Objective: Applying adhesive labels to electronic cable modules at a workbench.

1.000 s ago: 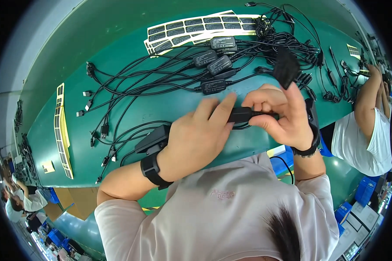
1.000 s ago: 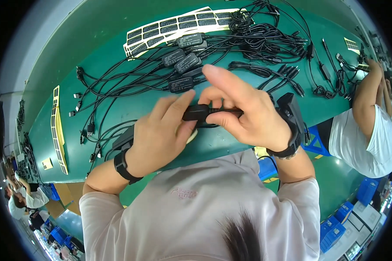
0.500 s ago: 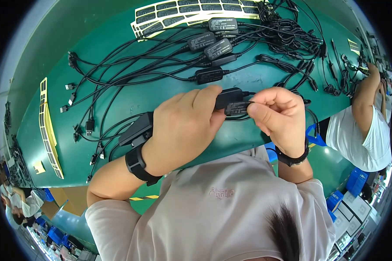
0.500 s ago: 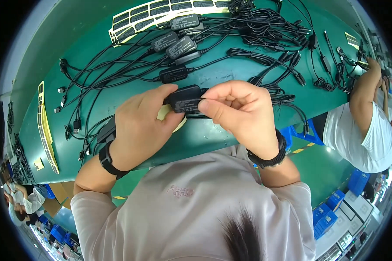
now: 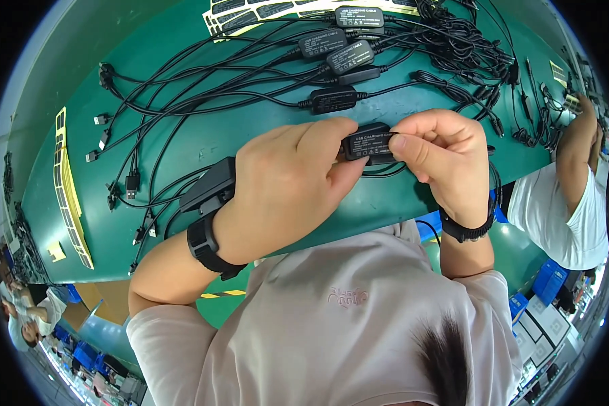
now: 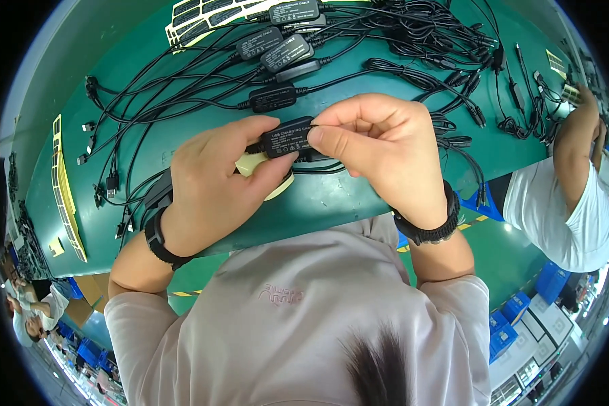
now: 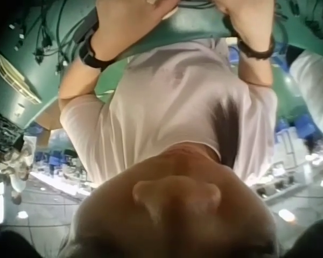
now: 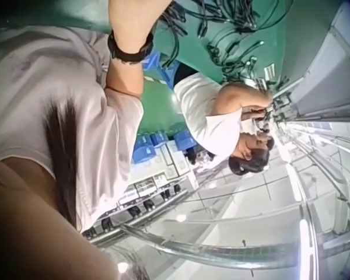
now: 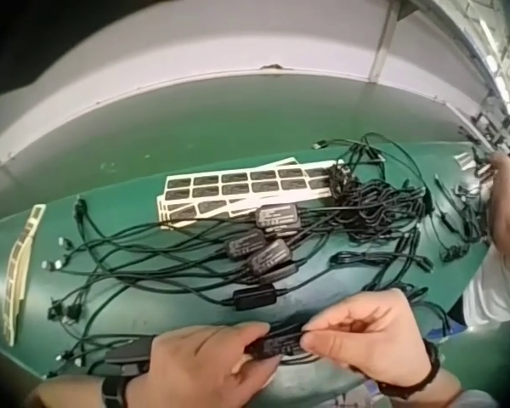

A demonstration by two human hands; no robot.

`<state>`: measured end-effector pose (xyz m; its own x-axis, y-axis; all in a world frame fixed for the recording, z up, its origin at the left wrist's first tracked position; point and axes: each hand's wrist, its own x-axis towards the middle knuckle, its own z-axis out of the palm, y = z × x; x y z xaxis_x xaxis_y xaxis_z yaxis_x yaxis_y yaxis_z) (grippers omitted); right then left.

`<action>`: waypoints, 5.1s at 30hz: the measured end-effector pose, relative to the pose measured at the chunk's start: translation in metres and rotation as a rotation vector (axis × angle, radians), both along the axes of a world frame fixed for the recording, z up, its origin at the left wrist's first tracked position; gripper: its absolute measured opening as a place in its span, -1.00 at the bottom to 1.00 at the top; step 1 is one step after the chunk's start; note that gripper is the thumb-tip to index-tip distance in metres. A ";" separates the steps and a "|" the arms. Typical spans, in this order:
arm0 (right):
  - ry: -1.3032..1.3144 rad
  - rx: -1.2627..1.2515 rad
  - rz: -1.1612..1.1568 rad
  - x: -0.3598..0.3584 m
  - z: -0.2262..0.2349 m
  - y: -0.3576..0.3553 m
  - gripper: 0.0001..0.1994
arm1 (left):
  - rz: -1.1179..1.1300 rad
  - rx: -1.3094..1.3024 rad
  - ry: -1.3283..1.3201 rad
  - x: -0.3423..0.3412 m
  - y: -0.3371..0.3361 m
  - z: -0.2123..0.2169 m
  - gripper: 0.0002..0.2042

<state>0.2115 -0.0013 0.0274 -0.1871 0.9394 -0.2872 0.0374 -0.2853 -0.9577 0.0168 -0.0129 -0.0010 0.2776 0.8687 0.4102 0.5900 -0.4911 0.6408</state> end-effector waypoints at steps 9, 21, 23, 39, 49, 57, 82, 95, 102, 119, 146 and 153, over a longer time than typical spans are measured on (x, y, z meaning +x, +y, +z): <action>-0.030 -0.001 0.012 -0.001 -0.003 0.001 -0.94 | 0.000 0.022 0.016 0.000 -0.002 -0.001 -0.66; -0.008 0.034 0.020 -0.002 -0.007 0.001 -0.94 | 0.009 -0.001 0.017 0.000 -0.003 0.000 -0.66; -0.013 0.056 0.023 -0.001 -0.008 0.001 -0.93 | 0.010 0.000 0.009 0.000 -0.003 -0.001 -0.66; -0.004 0.078 0.024 -0.003 -0.009 0.001 -0.93 | 0.009 0.028 0.023 0.000 -0.003 -0.003 -0.67; -0.040 0.085 0.002 -0.007 -0.009 0.000 -0.92 | 0.008 0.022 0.015 0.000 -0.003 -0.003 -0.66; -0.136 0.204 -0.066 -0.016 -0.010 -0.006 -0.91 | 0.011 0.002 0.015 0.000 -0.003 -0.002 -0.66; -0.651 0.661 0.197 -0.003 -0.003 0.011 -0.86 | -0.012 -0.078 0.024 -0.003 0.006 0.009 -0.65; -0.647 0.878 0.310 0.024 -0.011 0.039 -0.85 | 0.041 0.014 0.009 -0.009 0.023 0.001 -0.70; -0.683 0.711 0.340 0.032 -0.001 0.031 -0.83 | 0.039 0.109 -0.018 -0.022 0.029 0.005 -0.67; -1.126 1.537 0.490 0.037 0.016 0.118 -0.72 | 0.241 0.295 0.036 -0.036 0.027 0.048 -0.75; -0.716 1.494 1.244 -0.248 0.079 0.075 -0.75 | 0.808 -0.407 -0.003 -0.194 -0.151 0.059 -0.71; -0.683 1.978 0.823 -0.163 0.201 0.095 -0.72 | 0.917 -0.215 -0.123 -0.201 -0.120 0.066 -0.80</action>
